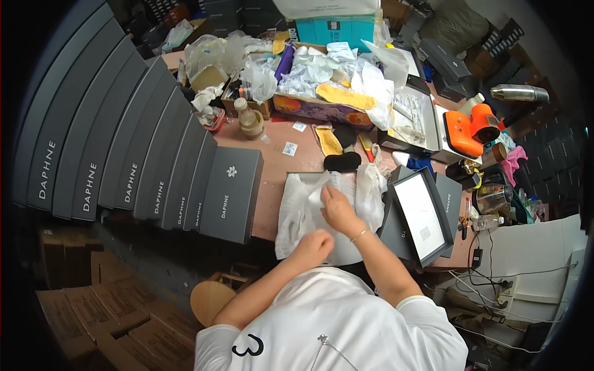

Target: Packing individual shoes with tissue paper into boxes and stacking the boxes into larger containers.

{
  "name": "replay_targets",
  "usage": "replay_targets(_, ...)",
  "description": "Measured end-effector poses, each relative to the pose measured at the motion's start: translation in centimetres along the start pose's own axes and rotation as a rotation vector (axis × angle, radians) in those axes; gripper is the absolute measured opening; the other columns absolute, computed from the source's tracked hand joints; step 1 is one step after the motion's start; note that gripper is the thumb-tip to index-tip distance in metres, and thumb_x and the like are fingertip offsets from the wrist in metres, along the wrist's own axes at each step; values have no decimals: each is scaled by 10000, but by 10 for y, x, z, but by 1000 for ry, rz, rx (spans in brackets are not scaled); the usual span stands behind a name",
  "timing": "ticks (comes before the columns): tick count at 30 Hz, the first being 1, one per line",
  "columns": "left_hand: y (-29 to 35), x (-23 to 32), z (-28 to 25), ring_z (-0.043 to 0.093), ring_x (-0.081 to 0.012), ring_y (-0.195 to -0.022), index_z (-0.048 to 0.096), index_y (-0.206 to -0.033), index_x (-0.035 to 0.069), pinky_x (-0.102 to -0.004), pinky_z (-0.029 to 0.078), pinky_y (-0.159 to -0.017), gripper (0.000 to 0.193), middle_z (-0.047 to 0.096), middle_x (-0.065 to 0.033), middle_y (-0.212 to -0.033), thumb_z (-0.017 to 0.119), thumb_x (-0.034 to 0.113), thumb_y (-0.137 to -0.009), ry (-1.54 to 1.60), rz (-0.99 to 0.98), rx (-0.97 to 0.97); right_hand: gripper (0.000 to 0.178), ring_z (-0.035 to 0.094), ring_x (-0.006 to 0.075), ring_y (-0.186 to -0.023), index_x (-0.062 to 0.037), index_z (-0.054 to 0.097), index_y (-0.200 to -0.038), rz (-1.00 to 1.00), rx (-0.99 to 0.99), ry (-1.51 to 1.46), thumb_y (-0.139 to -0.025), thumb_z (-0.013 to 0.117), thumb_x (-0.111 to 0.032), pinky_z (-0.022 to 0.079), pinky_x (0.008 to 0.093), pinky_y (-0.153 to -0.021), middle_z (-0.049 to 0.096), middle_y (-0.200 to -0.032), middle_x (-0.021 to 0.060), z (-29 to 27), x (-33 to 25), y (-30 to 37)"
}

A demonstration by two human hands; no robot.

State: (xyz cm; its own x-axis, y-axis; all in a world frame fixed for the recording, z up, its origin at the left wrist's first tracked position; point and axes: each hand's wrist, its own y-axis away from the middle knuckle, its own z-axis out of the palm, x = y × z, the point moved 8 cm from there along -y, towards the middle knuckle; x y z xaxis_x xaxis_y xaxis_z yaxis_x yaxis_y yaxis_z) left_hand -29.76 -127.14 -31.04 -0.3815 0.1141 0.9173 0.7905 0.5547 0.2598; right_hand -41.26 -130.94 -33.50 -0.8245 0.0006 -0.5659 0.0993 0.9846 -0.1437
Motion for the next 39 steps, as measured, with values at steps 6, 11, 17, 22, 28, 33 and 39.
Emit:
replay_targets(6,-58,-40,-72,438,-455,-1220,499,-1280,-5,-451,337,-1049,515,429,-319,-1331,600,155,-801,-388,199,435,367,576,417,-1013,65,539,-1152,141,-24,-122,-824,609,-82,492,437,-840,584,-1130,258,-40,9,60)
replay_targets(11,-51,-180,-115,394,-411,-1285,414,-1379,40,-425,318,-1068,552,409,-277,-1379,575,209,-878,149,-381,523,533,508,438,-1133,107,430,-1270,191,-9,-166,-826,633,-108,437,420,-960,507,-1228,309,-16,-7,99)
replay_targets(17,-17,-116,-103,376,-364,-1314,294,-1434,16,-403,306,-1078,593,387,-237,-1413,494,294,-950,-144,-20,604,665,493,436,-1155,124,337,-1337,347,48,-218,-835,656,-171,420,427,-961,461,-1265,351,-7,5,120)
replay_targets(22,-50,-155,-80,380,-304,-1317,280,-1441,8,-372,310,-1088,694,365,-182,-1445,368,498,-959,291,-181,423,595,590,484,-925,100,395,-1301,572,-267,-279,-833,584,-217,465,477,-852,596,-965,362,62,55,119)
replay_targets(28,-48,-168,-33,410,-270,-1297,254,-1466,47,-367,358,-1061,844,379,-131,-1449,302,682,-912,1094,-329,235,486,568,498,-940,73,459,-1245,587,-210,-346,-808,476,-138,439,495,-864,590,-959,364,27,43,113)
replay_targets(33,-59,-191,-32,481,-311,-1219,403,-1385,40,-396,422,-984,754,452,-172,-1384,302,636,-934,944,-515,287,463,565,492,-965,55,473,-1236,520,-147,-342,-810,469,-127,436,489,-880,597,-963,349,18,43,104)
replay_targets(39,-33,-198,-108,634,-284,-943,552,-1220,-26,-343,491,-835,404,629,-187,-1103,520,264,-939,-117,-260,739,681,550,471,-1050,101,322,-1348,95,313,159,-817,637,-186,440,460,-916,571,-1095,340,-13,-23,81)
